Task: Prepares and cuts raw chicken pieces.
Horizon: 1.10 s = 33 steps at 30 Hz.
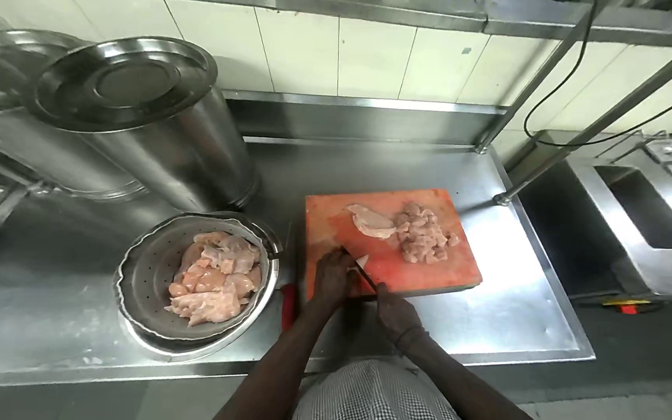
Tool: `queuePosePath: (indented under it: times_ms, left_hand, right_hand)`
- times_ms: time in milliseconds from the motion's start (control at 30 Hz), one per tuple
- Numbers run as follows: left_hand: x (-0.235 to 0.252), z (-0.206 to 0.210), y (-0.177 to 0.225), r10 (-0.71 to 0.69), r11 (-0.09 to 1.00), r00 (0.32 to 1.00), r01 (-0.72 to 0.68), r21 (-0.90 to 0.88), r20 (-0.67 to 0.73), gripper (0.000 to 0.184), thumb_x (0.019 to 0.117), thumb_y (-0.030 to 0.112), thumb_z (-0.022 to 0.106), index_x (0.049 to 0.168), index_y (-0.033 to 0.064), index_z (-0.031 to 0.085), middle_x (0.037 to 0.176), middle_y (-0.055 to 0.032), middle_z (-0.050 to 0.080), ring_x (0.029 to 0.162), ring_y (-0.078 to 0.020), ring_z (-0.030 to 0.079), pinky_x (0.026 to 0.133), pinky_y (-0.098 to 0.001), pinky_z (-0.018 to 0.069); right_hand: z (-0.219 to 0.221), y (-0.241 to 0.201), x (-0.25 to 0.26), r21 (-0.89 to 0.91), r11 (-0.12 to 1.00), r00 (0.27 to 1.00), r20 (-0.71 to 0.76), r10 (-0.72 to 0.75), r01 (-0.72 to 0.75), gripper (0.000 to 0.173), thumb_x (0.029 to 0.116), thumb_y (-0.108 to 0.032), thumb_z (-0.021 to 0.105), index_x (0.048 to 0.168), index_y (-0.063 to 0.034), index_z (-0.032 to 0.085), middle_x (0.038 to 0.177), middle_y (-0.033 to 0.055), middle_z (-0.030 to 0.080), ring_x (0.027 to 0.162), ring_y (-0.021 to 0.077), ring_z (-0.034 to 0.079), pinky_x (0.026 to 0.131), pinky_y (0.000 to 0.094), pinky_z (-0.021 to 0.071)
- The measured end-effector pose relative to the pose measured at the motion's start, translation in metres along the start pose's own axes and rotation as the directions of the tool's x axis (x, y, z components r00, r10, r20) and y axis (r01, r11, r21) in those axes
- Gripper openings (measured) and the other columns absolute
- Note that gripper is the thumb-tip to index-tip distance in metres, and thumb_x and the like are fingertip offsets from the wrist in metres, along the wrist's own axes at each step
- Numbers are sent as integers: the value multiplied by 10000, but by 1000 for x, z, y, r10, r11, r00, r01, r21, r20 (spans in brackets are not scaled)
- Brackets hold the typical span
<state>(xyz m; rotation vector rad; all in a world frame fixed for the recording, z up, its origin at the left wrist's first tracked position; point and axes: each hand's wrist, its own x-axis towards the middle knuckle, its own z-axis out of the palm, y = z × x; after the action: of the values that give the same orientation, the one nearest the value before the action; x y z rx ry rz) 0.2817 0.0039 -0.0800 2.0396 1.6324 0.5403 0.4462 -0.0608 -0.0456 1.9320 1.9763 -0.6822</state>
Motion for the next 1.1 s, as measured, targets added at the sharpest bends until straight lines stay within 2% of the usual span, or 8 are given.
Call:
queuePosePath:
  times_ms: [167, 267, 367, 433, 600, 800, 933, 1100]
  left_hand:
    - [-7, 9, -11, 50, 997, 992, -57, -53, -119, 218, 949, 192, 712, 1109, 45, 741, 1215, -188, 690, 1187, -379, 632, 1046, -550, 488]
    - [-23, 3, -19, 94, 985, 976, -119, -126, -194, 351, 890, 232, 793, 1166, 31, 710, 1218, -182, 669, 1169, -348, 630, 1026, -510, 520]
    - [-32, 6, -22, 80, 979, 955, -129, -159, -285, 293, 836, 156, 808, 1075, 25, 701, 1176, -184, 655, 1125, -344, 630, 960, -503, 547]
    - [-30, 10, -26, 99, 978, 944, -150, -143, -313, 250, 820, 135, 798, 1028, 28, 708, 1111, -166, 667, 1082, -332, 640, 937, -489, 555]
    - [-27, 11, -28, 114, 981, 951, -153, -117, -287, 249, 842, 149, 779, 1069, 57, 733, 1104, -144, 678, 1082, -310, 641, 945, -463, 551]
    - [-22, 17, -34, 162, 979, 939, -193, -74, -302, 135, 859, 169, 747, 964, 84, 749, 1087, -116, 694, 1065, -287, 650, 953, -450, 542]
    - [-21, 18, -35, 196, 970, 923, -231, -70, -330, 126, 859, 161, 729, 948, 74, 747, 1044, -108, 709, 1068, -286, 662, 982, -457, 534]
    - [-24, 18, -28, 119, 988, 943, -144, -61, -310, 116, 897, 181, 738, 964, 89, 760, 1066, -113, 713, 1055, -297, 665, 960, -469, 542]
  right_hand:
    - [26, 36, -34, 21, 999, 998, 53, 24, -25, 403, 1099, -234, 349, 1446, -42, 420, 1128, 201, 682, 1043, 378, 700, 884, 509, 561]
    - [-7, 32, -56, 55, 995, 980, 185, 69, -81, 449, 1113, -221, 324, 1518, -41, 400, 1279, 232, 663, 1186, 400, 655, 988, 538, 507]
    - [0, 33, -47, 34, 998, 997, 62, 51, -53, 363, 1108, -251, 327, 1384, -67, 475, 1081, 184, 700, 1036, 362, 706, 883, 498, 554]
    - [4, 28, -36, 28, 999, 999, 16, 29, -30, 363, 1106, -265, 342, 1400, -88, 462, 1023, 158, 703, 981, 346, 715, 849, 480, 564]
    - [-7, 6, -27, -9, 999, 998, 46, -38, 38, 383, 1104, -269, 344, 1425, -103, 469, 1053, 165, 709, 999, 352, 712, 860, 496, 558]
    - [-13, -14, -16, -80, 996, 997, 74, -30, 36, 357, 1092, -211, 367, 1414, -76, 439, 1096, 178, 693, 1029, 353, 709, 867, 494, 567]
    - [-8, -30, 5, -65, 996, 998, 38, -51, 53, 353, 1078, -200, 410, 1401, -61, 438, 1018, 175, 707, 989, 361, 723, 842, 505, 576]
    - [12, -2, -12, -29, 998, 996, 72, -46, 48, 403, 1091, -195, 379, 1468, -57, 409, 1101, 196, 690, 1014, 375, 707, 863, 506, 567]
